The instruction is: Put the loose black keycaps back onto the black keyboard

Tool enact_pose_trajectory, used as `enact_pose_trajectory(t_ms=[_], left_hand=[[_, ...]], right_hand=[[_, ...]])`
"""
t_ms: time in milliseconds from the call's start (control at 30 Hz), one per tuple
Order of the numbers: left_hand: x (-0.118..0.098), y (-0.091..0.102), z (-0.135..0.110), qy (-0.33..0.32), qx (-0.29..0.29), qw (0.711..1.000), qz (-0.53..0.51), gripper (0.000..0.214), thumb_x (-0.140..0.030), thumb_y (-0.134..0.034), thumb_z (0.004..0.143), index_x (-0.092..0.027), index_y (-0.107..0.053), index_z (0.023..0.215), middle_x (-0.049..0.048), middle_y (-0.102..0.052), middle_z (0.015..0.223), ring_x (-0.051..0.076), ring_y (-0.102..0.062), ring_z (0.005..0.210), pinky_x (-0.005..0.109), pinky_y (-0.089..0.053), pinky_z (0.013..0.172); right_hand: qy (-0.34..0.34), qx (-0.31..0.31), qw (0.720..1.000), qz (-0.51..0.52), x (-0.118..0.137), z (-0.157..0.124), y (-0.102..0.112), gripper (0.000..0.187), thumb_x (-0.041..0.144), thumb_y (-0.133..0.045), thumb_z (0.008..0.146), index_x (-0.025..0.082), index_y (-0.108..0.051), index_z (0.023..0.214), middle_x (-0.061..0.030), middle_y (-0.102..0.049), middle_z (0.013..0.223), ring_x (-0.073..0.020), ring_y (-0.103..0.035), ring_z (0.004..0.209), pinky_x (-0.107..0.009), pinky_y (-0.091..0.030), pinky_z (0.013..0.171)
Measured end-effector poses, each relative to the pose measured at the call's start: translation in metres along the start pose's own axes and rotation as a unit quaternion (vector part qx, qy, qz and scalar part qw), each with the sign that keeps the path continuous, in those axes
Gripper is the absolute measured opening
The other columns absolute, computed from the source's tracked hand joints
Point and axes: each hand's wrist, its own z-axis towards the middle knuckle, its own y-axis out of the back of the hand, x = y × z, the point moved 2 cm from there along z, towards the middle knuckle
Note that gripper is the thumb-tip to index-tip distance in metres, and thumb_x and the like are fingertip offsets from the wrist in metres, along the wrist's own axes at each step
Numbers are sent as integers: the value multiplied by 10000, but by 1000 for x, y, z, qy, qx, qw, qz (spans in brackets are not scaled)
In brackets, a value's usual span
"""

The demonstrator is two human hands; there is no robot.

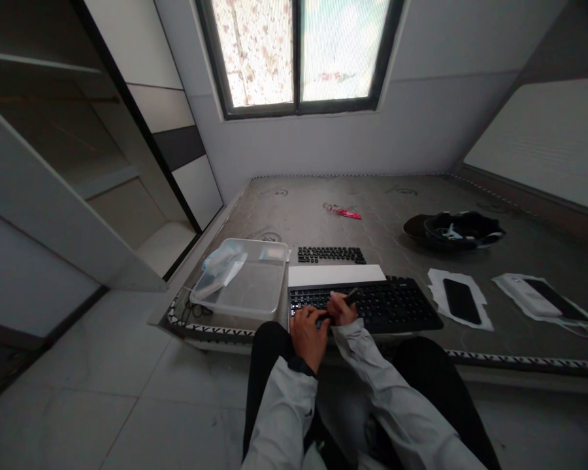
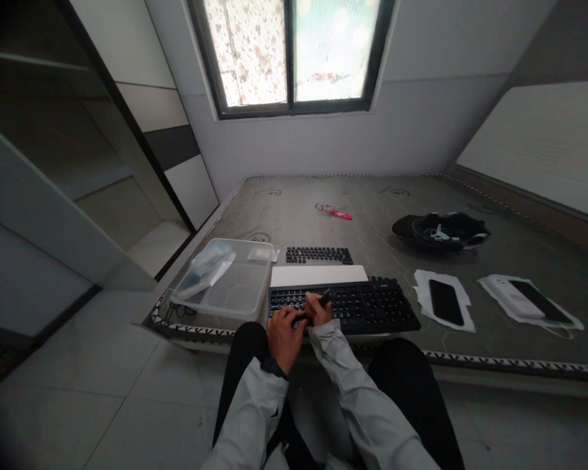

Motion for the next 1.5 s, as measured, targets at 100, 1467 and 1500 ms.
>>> enact_pose_trajectory(t_ms=[100, 1467, 1500], left_hand=[[0, 1, 0, 5, -1, 1000, -10, 164, -303, -685, 801, -316, -686, 964, -3, -612, 978, 188, -538, 967, 337, -401, 807], [-6, 10, 13, -18, -68, 997, -45, 161, -242, -659, 799, -220, -672, 958, 26, -697, 907, 186, -609, 884, 350, -436, 831], [-6, 12, 14, -21, -77, 995, -58, 174, -218, -648, 799, -219, -668, 972, 27, -696, 925, 184, -611, 892, 348, -446, 839]], right_hand=[[2, -7, 999, 49, 3, 4, 4, 615, 608, -609, 731, 237, -221, 431, 92, -172, 351, -59, -164, 304, -246, -146, 340], [-139, 100, 979, -114, 61, 18, 60, 536, 638, -571, 781, 195, -508, 486, 10, -445, 494, -111, -366, 460, -274, -266, 473], [-142, 116, 970, -161, 61, 16, 61, 523, 650, -549, 789, 187, -576, 546, 8, -475, 498, -118, -400, 474, -274, -292, 490]])
